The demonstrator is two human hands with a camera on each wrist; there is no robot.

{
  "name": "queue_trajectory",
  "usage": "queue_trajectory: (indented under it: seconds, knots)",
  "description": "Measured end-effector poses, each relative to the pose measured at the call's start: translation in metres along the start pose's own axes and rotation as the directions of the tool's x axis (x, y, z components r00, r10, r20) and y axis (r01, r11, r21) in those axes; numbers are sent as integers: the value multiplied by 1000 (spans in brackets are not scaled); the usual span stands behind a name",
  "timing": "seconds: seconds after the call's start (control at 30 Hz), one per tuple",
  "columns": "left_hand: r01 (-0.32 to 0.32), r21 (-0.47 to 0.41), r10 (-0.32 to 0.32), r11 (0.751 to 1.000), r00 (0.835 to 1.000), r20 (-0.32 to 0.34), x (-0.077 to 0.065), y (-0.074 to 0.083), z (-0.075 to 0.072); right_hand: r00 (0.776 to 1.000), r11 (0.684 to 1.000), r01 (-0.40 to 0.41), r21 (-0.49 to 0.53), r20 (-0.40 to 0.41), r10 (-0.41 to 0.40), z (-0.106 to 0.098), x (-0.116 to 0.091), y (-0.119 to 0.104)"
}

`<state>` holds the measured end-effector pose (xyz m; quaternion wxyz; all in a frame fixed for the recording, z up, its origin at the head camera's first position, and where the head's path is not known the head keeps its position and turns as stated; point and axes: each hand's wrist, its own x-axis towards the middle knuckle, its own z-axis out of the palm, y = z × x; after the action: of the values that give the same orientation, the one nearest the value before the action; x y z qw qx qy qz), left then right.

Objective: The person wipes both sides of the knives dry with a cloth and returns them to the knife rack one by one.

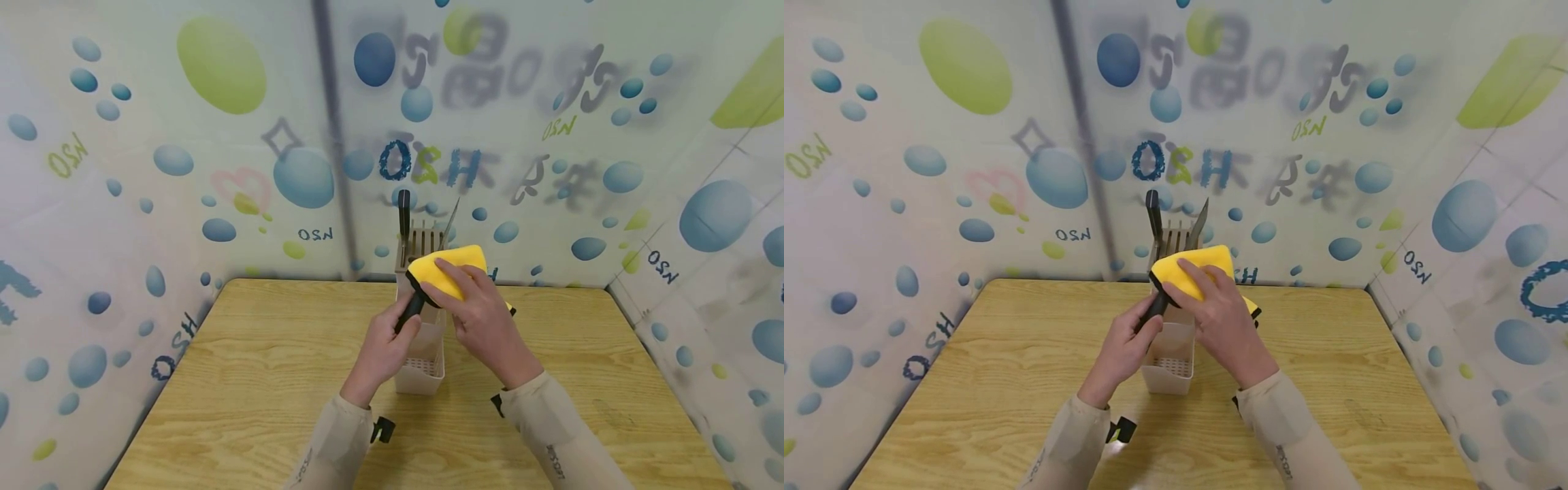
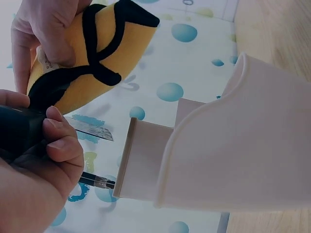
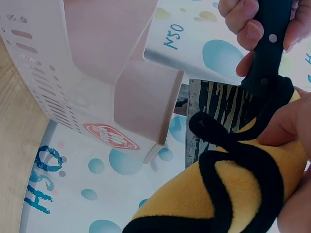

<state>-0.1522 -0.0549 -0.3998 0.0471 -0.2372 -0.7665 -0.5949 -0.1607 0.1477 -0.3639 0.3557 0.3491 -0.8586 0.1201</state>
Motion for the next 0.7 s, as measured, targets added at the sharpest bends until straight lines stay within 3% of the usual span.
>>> queue_trajectory:
  seconds: [0.33,0.7]
  knots:
    - [-22,13,22,1000,1000,-10,-1,1,1,999,1000,-13,3,-37,13,-1,4,6]
    - [-33,38,33,999,999,-20,0,-1,1,998,998,-65,-1,-17,65,-2,7,13]
